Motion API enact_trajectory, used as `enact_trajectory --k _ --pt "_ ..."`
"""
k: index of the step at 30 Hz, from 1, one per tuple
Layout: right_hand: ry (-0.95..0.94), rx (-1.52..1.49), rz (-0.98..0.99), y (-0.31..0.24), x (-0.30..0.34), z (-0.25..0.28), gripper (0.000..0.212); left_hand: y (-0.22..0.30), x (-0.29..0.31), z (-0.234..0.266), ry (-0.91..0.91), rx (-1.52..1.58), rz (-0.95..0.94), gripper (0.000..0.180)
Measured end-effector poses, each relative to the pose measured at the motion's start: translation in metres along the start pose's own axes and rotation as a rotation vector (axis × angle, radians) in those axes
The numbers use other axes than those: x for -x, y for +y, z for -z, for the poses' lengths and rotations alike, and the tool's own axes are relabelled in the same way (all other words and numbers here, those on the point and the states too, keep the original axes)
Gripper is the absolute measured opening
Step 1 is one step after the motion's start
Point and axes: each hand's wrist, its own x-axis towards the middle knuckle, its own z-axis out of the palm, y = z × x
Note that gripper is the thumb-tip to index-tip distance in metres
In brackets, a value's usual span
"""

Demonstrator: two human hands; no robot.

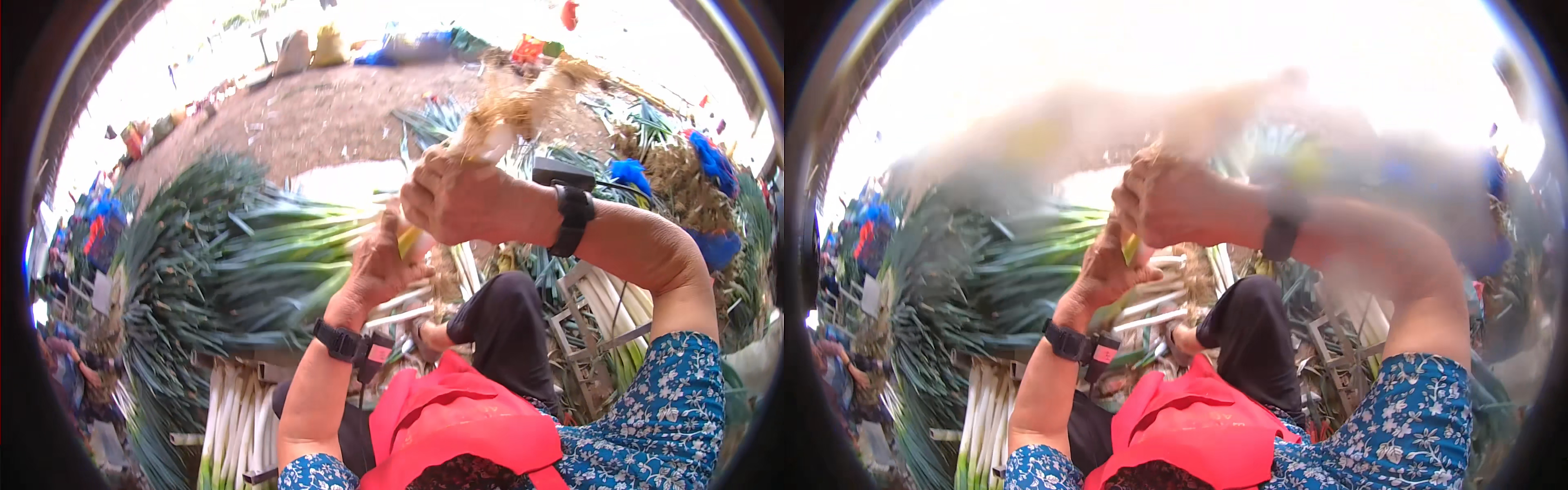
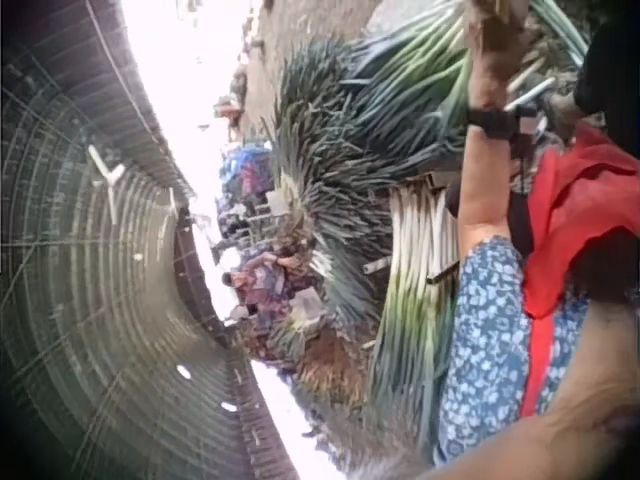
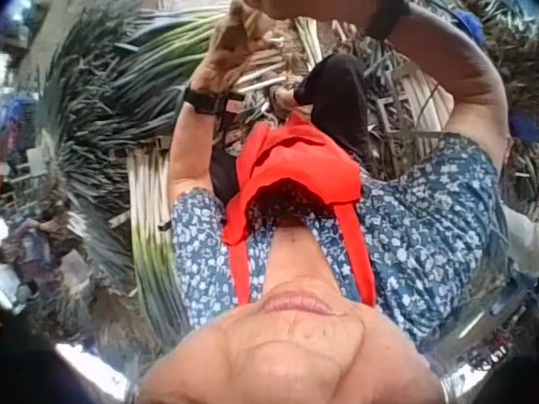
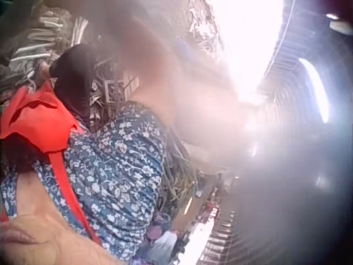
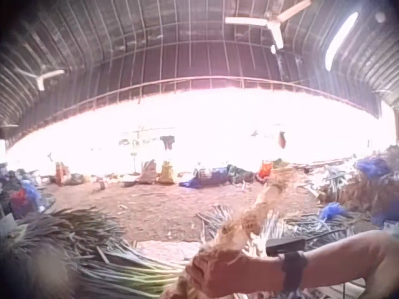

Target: Sorting, cleaning, and packing green onions into a frame or container.

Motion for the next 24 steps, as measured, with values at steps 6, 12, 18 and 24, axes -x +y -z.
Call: enact_trajectory --k 6,12,18,24 --pt "0.156 -0.147 -0.252 0.002 0.017 0.052 0.034 0.046 0.012 -0.012 0.158 0.125 -0.135 0.059" --pt "0.612 -1.0 -0.731 -0.03 0.044 0.02 0.091 0.066 0.013 0.045 0.438 0.354 -0.02 0.041" --pt "0.513 -2.316 -0.578 -0.084 -0.028 -0.01 0.062 0.119 0.01 0.09 0.641 0.819 0.107 0.047" --pt "0.706 -1.704 -0.672 -0.005 0.036 0.027 0.054 0.185 -0.056 0.085 0.598 0.875 -0.085 0.05"
